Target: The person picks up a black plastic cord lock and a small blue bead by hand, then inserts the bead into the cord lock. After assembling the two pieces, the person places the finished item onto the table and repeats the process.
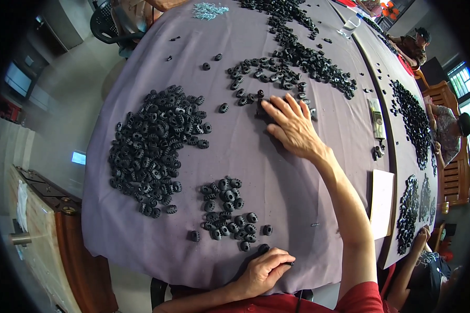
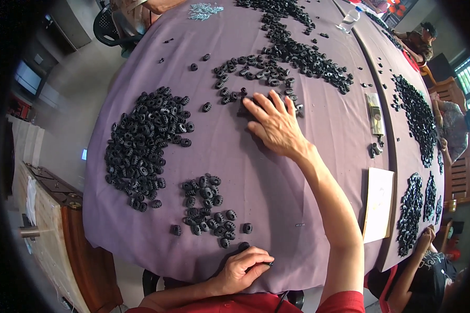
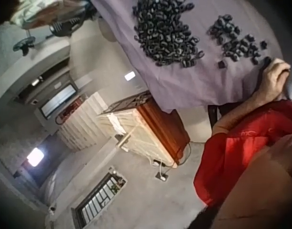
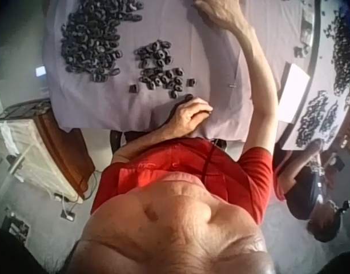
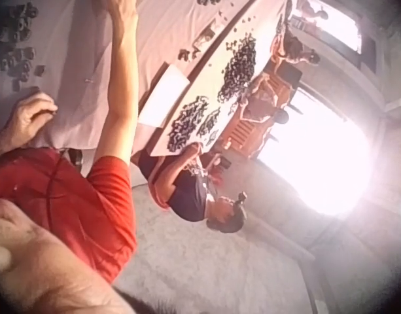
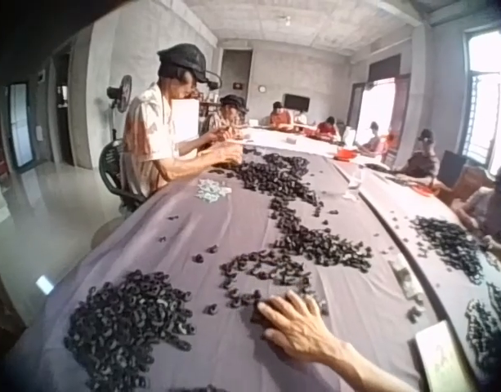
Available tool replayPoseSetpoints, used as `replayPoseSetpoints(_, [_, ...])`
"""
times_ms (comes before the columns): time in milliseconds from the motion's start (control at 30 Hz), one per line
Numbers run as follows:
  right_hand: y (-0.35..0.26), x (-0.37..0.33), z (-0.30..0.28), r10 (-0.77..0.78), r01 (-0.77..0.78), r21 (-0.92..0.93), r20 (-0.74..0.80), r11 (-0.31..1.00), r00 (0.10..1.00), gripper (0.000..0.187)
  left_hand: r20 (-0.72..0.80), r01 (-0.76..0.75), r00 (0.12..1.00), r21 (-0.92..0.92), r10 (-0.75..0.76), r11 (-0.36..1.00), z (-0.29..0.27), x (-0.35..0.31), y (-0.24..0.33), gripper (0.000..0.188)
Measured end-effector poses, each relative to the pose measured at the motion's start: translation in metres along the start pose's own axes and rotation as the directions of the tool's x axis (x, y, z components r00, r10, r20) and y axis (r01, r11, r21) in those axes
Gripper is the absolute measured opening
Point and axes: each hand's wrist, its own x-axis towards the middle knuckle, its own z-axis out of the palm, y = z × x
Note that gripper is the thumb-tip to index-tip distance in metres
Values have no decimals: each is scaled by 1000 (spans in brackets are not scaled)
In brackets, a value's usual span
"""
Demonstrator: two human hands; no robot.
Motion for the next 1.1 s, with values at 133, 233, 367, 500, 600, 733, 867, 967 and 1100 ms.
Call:
replayPoseSetpoints(133, [-8, -38, -14, -4, 4, -8, 29, 1000, 1000, 43, -5, -22, 1000, 8, 22, 1000, 1, 1, -1, 23])
replayPoseSetpoints(233, [-10, -58, -23, 7, -8, 16, 61, 1000, 998, 44, 2, -28, 1000, 21, 28, 999, 1, 1, 0, 23])
replayPoseSetpoints(367, [-13, -75, -30, 6, -9, 36, 71, 999, 997, 43, 8, -34, 999, 38, 33, 999, 1, 0, 2, 22])
replayPoseSetpoints(500, [-11, -75, -25, 14, -16, 36, 68, 999, 998, 42, 9, -12, 1000, 24, 12, 1000, 1, 0, -1, 21])
replayPoseSetpoints(600, [-5, -74, -28, 60, -60, 72, 7, 996, 998, 33, 6, -24, 1000, 38, 24, 999, 1, -1, 0, 22])
replayPoseSetpoints(733, [-4, -52, -31, 33, -4, 151, -190, 988, 981, 24, 7, -19, 1000, 32, 19, 999, 1, -2, 0, 23])
replayPoseSetpoints(867, [-3, -16, -15, 30, 28, 153, -364, 988, 931, 17, 12, 10, 1000, 32, -10, 999, 2, -2, -1, 22])
replayPoseSetpoints(967, [-5, -3, -3, 14, -22, -26, -264, 999, 964, 15, 7, -25, 1000, 48, 25, 999, 3, -3, -2, 22])
replayPoseSetpoints(1100, [-15, -14, -13, 49, -43, 28, -241, 999, 969, 6, 2, -37, 999, 9, 37, 999, 0, -2, -1, 21])
